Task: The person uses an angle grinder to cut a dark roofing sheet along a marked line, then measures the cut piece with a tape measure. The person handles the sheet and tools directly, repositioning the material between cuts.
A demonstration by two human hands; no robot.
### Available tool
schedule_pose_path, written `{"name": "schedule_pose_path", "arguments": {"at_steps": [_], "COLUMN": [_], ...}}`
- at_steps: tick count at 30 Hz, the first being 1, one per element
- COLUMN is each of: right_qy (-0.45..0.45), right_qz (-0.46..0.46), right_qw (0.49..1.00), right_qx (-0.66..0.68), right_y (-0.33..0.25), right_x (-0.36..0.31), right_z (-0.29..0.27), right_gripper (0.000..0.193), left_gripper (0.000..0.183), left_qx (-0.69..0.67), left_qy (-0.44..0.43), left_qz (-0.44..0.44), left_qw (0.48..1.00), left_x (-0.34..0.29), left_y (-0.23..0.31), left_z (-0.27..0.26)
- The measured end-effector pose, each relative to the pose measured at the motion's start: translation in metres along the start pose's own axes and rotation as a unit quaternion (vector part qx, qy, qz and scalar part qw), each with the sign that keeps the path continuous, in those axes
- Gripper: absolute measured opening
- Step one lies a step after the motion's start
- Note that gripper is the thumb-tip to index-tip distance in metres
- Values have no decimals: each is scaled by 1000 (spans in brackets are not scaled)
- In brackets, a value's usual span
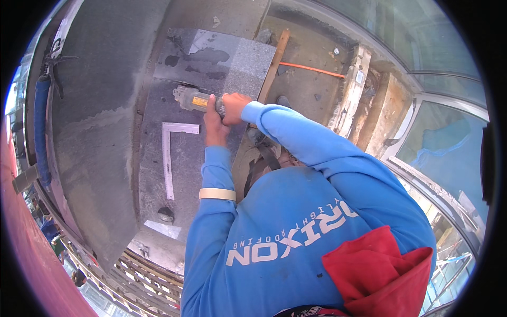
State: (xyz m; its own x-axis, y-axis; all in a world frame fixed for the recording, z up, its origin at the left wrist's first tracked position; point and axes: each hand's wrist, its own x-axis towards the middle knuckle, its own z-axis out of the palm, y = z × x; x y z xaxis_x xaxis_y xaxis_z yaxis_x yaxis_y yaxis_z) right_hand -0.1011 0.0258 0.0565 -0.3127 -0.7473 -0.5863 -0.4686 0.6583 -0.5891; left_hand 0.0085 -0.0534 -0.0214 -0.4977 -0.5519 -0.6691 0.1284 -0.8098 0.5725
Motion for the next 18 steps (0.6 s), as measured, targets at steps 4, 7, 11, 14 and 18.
{"name": "schedule_pose_path", "arguments": {"at_steps": [4,7,11,14,18], "right_qy": [12,15,20,19,21], "right_qz": [-8,-3,-19,-25,-32], "right_qw": [1000,1000,1000,999,999], "right_qx": [5,3,4,11,17], "right_y": [25,36,43,42,31], "right_x": [-33,-47,-48,-37,-16], "right_z": [0,0,2,6,9], "right_gripper": [60,61,62,63,58], "left_gripper": [46,49,47,47,48], "left_qx": [-3,18,3,2,-2], "left_qy": [0,1,6,10,-8], "left_qz": [-13,0,1,1,20], "left_qw": [1000,1000,1000,1000,1000], "left_x": [-28,-40,-43,-39,-11], "left_y": [-29,-44,-47,-39,-32], "left_z": [13,19,23,24,3]}}
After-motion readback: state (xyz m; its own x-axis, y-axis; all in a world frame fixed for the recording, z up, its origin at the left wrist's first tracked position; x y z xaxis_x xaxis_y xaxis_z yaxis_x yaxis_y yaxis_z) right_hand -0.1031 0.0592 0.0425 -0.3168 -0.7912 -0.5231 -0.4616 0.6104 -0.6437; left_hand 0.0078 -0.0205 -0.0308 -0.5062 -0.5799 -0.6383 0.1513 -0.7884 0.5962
